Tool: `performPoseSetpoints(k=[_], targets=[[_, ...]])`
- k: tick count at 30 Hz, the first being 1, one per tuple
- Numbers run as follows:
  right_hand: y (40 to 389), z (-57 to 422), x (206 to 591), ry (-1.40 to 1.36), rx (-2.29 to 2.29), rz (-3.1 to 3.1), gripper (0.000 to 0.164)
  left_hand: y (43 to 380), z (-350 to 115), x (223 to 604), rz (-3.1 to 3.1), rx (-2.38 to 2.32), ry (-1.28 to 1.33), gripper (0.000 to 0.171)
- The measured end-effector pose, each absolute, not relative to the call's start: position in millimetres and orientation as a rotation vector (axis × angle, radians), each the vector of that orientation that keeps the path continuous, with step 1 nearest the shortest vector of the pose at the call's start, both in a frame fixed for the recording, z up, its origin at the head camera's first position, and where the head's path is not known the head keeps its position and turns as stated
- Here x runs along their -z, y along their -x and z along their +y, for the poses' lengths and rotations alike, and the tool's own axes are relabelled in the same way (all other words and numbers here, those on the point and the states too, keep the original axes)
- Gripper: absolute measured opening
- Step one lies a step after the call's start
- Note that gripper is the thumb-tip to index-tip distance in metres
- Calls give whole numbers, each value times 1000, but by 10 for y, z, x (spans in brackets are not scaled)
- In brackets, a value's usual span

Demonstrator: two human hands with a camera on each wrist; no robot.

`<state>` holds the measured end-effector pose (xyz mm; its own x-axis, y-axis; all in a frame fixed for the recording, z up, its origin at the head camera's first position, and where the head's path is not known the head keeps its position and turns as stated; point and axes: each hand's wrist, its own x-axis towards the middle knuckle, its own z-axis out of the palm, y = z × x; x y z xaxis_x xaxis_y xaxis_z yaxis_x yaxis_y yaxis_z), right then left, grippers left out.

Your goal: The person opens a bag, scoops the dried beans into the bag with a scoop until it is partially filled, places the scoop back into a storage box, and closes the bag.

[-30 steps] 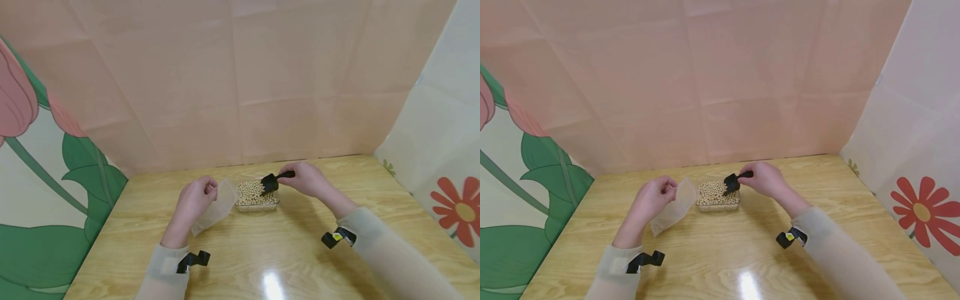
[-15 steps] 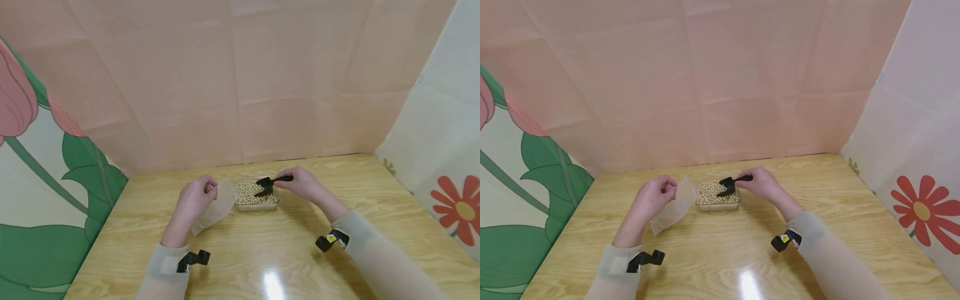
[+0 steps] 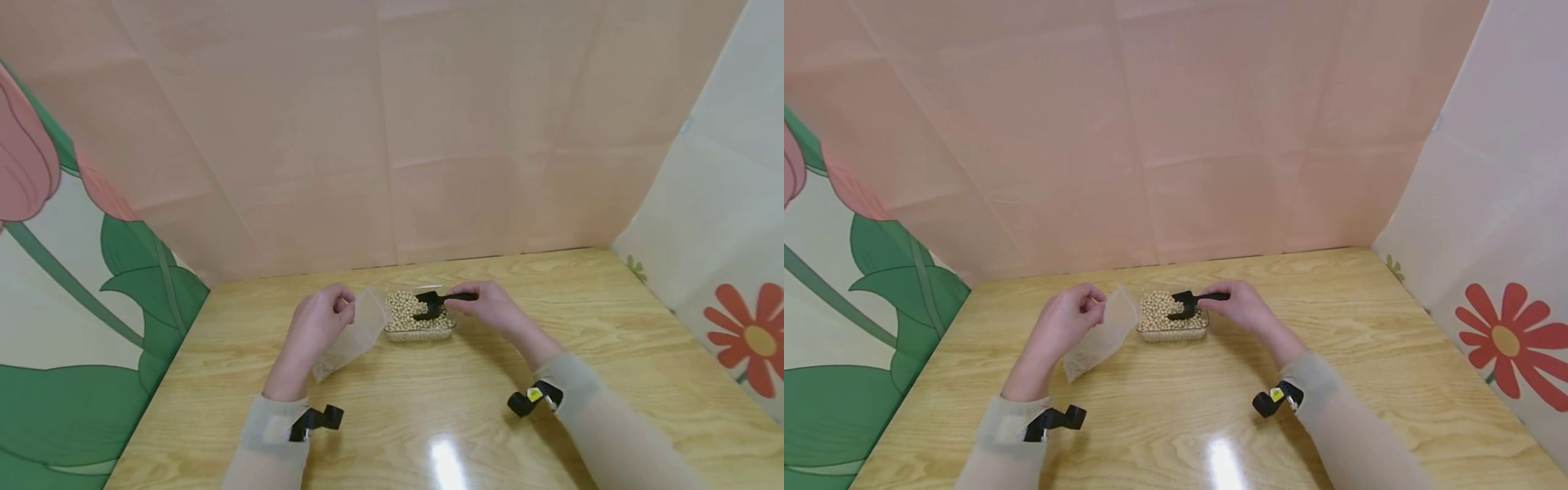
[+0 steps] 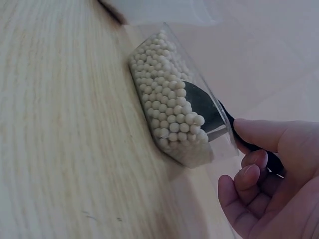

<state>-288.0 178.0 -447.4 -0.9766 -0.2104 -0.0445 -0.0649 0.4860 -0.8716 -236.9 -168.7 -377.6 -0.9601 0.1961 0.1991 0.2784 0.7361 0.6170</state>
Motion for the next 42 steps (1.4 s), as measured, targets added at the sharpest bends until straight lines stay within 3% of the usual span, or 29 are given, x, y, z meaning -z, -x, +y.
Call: performPoseSetpoints(k=[26,42], targets=[[2828,1764,4616,175,1682,2466,40,2380,-1671,3779,-2822,1008,347,9],[2857,1879,4708,137,1870,2227,51,2378,-1692,3788,-2820,1015,341,9]])
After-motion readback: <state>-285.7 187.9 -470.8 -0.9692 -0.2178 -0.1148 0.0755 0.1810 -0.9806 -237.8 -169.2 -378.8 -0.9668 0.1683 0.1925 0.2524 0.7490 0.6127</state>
